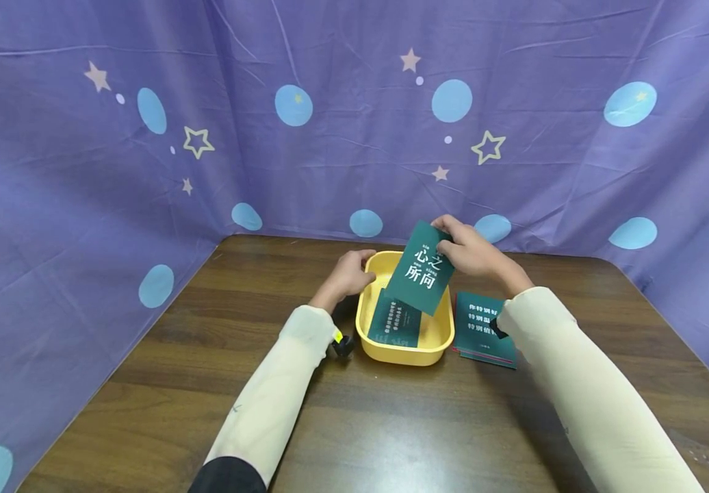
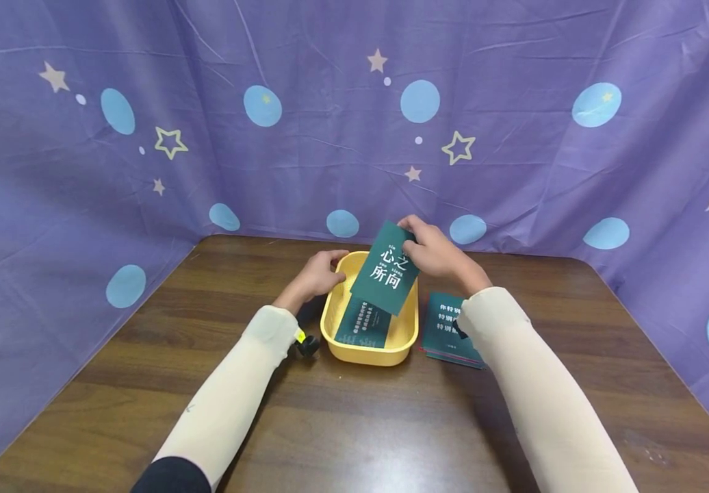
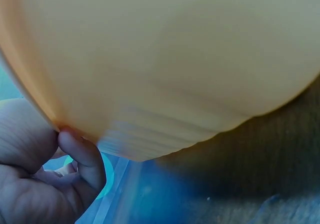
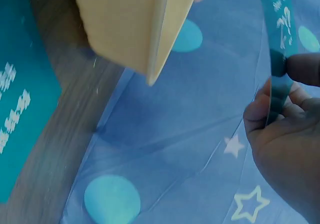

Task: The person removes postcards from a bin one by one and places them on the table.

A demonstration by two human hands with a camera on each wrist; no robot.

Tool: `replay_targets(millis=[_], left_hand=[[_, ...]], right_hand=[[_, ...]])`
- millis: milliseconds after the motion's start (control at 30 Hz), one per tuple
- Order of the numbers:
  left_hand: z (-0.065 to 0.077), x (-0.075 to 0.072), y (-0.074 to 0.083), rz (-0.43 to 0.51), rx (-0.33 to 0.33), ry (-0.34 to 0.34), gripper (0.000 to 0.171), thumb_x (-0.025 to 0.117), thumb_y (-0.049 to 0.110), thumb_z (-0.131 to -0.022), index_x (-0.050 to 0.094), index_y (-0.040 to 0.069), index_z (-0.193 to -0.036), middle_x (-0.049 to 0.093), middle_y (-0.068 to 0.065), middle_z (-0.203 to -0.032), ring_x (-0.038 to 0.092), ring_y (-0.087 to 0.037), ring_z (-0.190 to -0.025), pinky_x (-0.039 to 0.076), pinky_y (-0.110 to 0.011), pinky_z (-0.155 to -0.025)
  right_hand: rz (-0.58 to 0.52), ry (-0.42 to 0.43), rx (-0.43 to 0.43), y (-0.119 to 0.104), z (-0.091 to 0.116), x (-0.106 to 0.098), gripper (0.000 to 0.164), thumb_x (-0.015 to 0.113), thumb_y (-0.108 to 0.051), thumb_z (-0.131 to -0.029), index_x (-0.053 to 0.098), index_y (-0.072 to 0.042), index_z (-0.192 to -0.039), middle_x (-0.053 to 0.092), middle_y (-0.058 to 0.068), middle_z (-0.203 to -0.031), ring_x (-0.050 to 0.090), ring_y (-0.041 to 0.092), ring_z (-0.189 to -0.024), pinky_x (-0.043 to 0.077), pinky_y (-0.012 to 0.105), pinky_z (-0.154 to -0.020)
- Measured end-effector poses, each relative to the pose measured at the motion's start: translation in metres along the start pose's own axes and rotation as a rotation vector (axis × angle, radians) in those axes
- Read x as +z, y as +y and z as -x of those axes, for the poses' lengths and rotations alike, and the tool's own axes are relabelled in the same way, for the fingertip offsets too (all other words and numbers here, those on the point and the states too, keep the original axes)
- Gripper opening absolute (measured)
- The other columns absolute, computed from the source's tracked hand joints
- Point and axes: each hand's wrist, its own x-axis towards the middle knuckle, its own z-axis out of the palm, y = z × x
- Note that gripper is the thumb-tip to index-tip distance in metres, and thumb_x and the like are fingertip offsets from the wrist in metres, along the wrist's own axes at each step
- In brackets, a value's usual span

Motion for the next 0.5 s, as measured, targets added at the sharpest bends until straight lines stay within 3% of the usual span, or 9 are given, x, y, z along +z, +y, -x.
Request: replay_targets(millis=[233, 500], left_hand=[[0.001, -0.001, 0.002, 0.034, -0.013, -0.017, 0.058, 0.060, 0.002, -0.082, 0.048, 0.002, -0.138, 0.062, -0.017, -0.111, 0.058, -0.020, -0.092, 0.053, -0.027, -0.074], [0.002, -0.001, 0.002, 0.052, -0.015, -0.022, 0.058, 0.059, 0.001, -0.081, 0.048, 0.003, -0.138, 0.062, -0.013, -0.110, 0.059, -0.020, -0.092, 0.053, -0.027, -0.075]], right_hand=[[0.037, 0.066, 0.071, 0.016, 0.008, -0.019, 0.030, 0.036, -0.012, -0.095, 0.044, -0.009, -0.124, 0.056, 0.010, -0.105, 0.055, 0.026, -0.088, 0.045, 0.039, -0.078], [0.102, 0.090, 0.106, 0.044, 0.017, -0.033, 0.029, 0.036, -0.012, -0.094, 0.047, -0.007, -0.121, 0.054, 0.012, -0.102, 0.052, 0.027, -0.088, 0.043, 0.040, -0.076]])
